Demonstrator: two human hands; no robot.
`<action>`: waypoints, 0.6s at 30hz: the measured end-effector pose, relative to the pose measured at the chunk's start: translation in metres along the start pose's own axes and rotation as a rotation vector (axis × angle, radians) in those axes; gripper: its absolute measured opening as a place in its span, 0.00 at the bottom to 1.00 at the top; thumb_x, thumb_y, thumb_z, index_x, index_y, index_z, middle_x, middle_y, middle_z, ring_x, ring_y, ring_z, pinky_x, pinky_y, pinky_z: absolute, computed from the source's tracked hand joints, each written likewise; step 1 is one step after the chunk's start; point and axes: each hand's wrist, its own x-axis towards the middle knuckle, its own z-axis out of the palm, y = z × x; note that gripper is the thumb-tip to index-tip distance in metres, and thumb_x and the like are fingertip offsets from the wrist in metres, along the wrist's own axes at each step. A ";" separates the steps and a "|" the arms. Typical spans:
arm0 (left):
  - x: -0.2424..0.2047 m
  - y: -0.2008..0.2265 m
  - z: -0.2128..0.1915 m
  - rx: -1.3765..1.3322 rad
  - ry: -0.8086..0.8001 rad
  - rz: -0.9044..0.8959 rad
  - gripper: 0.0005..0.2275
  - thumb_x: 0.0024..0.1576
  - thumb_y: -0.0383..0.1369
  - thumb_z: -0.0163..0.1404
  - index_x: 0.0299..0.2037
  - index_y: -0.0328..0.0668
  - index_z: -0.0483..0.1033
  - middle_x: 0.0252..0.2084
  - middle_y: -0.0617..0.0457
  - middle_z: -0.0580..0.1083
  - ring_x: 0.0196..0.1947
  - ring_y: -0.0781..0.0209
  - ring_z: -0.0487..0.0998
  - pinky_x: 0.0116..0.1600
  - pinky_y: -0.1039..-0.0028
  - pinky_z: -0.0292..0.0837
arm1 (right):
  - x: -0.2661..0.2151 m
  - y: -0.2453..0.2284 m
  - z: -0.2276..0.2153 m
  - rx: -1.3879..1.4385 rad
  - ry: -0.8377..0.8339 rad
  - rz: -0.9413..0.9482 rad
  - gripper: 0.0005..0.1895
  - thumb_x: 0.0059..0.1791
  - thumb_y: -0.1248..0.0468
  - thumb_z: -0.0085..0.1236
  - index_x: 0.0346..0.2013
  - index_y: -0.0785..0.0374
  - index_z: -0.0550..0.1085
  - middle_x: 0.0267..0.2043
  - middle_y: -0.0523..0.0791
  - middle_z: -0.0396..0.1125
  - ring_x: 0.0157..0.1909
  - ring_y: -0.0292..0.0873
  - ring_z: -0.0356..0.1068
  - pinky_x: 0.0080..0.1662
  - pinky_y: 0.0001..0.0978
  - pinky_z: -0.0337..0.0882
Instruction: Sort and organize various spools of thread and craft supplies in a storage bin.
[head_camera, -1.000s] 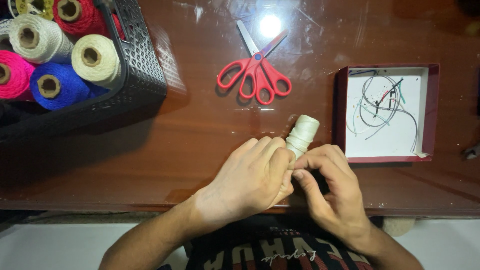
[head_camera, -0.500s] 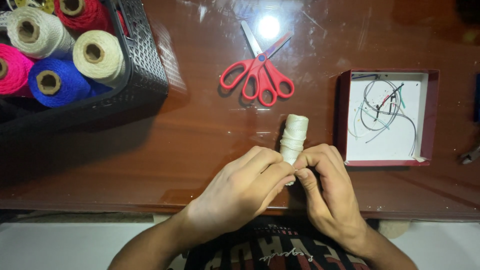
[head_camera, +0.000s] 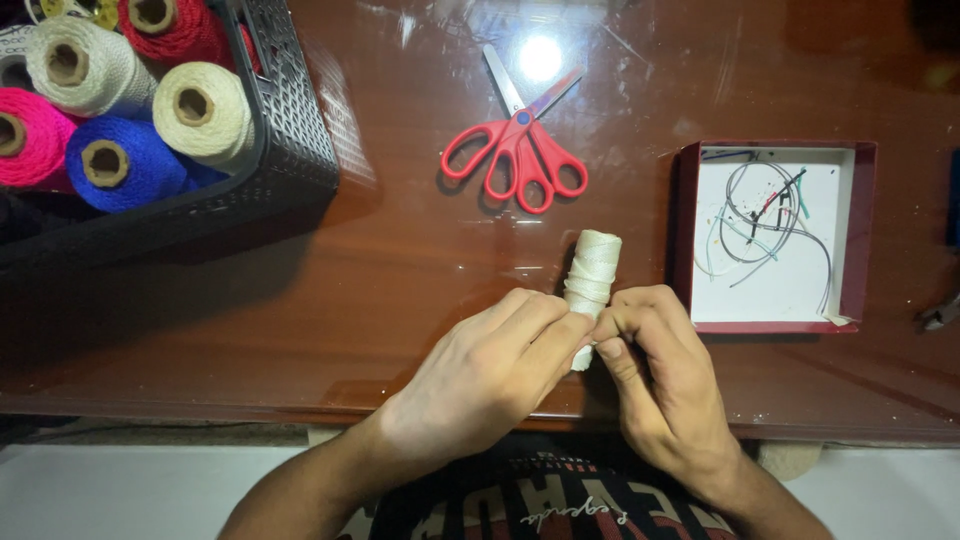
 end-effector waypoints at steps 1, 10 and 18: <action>0.001 0.000 0.000 0.010 -0.002 0.007 0.12 0.57 0.24 0.57 0.50 0.29 0.74 0.45 0.45 0.72 0.45 0.50 0.76 0.46 0.65 0.75 | -0.001 0.000 -0.001 0.016 0.003 0.023 0.03 0.54 0.70 0.52 0.41 0.67 0.73 0.44 0.47 0.64 0.41 0.42 0.67 0.43 0.30 0.69; 0.004 0.000 -0.001 0.012 0.007 0.030 0.14 0.56 0.25 0.58 0.52 0.31 0.73 0.44 0.46 0.73 0.43 0.50 0.76 0.48 0.65 0.74 | 0.000 0.000 -0.004 -0.077 0.066 -0.094 0.05 0.49 0.74 0.54 0.39 0.67 0.73 0.47 0.50 0.64 0.48 0.43 0.68 0.52 0.32 0.68; 0.004 -0.001 -0.002 -0.035 0.037 -0.059 0.10 0.60 0.25 0.57 0.50 0.36 0.74 0.42 0.49 0.73 0.40 0.51 0.77 0.46 0.64 0.73 | 0.001 0.006 -0.001 0.005 0.138 -0.021 0.10 0.47 0.76 0.61 0.43 0.68 0.76 0.45 0.47 0.69 0.44 0.38 0.71 0.46 0.26 0.72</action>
